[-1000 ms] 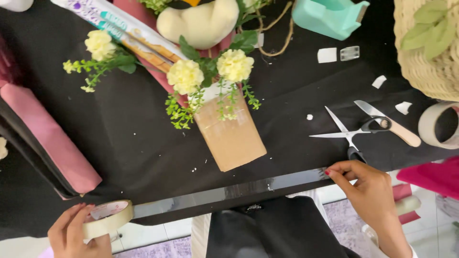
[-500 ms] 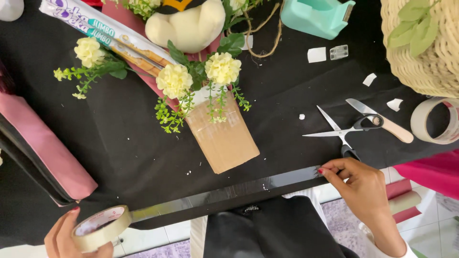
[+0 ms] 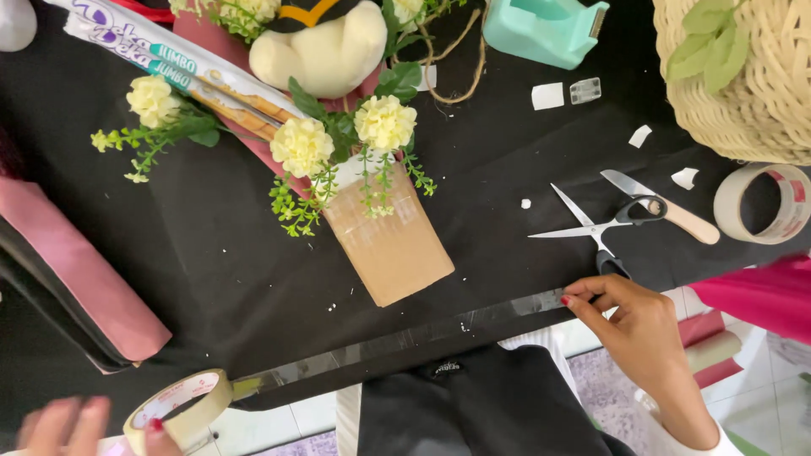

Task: Wrapping a small floral arrangement with a teddy bear using pink paper and tape

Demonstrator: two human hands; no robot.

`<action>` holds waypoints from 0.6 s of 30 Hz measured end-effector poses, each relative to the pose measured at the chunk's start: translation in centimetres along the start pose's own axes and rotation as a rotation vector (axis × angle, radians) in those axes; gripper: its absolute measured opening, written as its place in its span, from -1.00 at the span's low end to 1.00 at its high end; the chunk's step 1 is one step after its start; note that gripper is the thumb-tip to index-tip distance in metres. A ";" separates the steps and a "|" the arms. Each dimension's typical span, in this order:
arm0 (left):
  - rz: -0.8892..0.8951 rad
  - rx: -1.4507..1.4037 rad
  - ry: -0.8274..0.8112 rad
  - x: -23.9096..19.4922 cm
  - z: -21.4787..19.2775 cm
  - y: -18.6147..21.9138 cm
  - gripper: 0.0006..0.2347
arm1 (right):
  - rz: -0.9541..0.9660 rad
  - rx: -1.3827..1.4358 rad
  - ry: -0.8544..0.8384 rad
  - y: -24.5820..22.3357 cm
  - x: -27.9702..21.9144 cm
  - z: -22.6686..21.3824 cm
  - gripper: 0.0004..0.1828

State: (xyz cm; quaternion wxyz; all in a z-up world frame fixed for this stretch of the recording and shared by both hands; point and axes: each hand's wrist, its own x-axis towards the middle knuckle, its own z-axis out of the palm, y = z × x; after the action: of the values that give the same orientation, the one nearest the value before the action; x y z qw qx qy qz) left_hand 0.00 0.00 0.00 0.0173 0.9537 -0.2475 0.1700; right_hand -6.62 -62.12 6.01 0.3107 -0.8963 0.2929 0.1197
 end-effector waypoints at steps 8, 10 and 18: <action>0.217 -1.056 -0.319 23.1 -3.0 29.8 -0.66 | -0.023 0.033 0.027 -0.2 0.0 -0.4 -0.94; 0.293 -1.094 -0.431 24.5 -1.0 32.9 -0.65 | -0.024 0.035 0.017 0.2 0.3 -0.5 -0.94; 0.369 -1.328 -0.867 27.8 2.9 35.9 -0.63 | -0.030 0.072 0.028 0.8 0.0 -0.6 -0.98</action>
State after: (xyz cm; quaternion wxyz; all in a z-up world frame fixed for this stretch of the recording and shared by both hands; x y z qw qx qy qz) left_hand 6.56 -44.74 4.66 0.4536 0.6695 -0.4345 -0.3965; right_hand -7.04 -62.99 6.04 0.3401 -0.8905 0.2880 0.0920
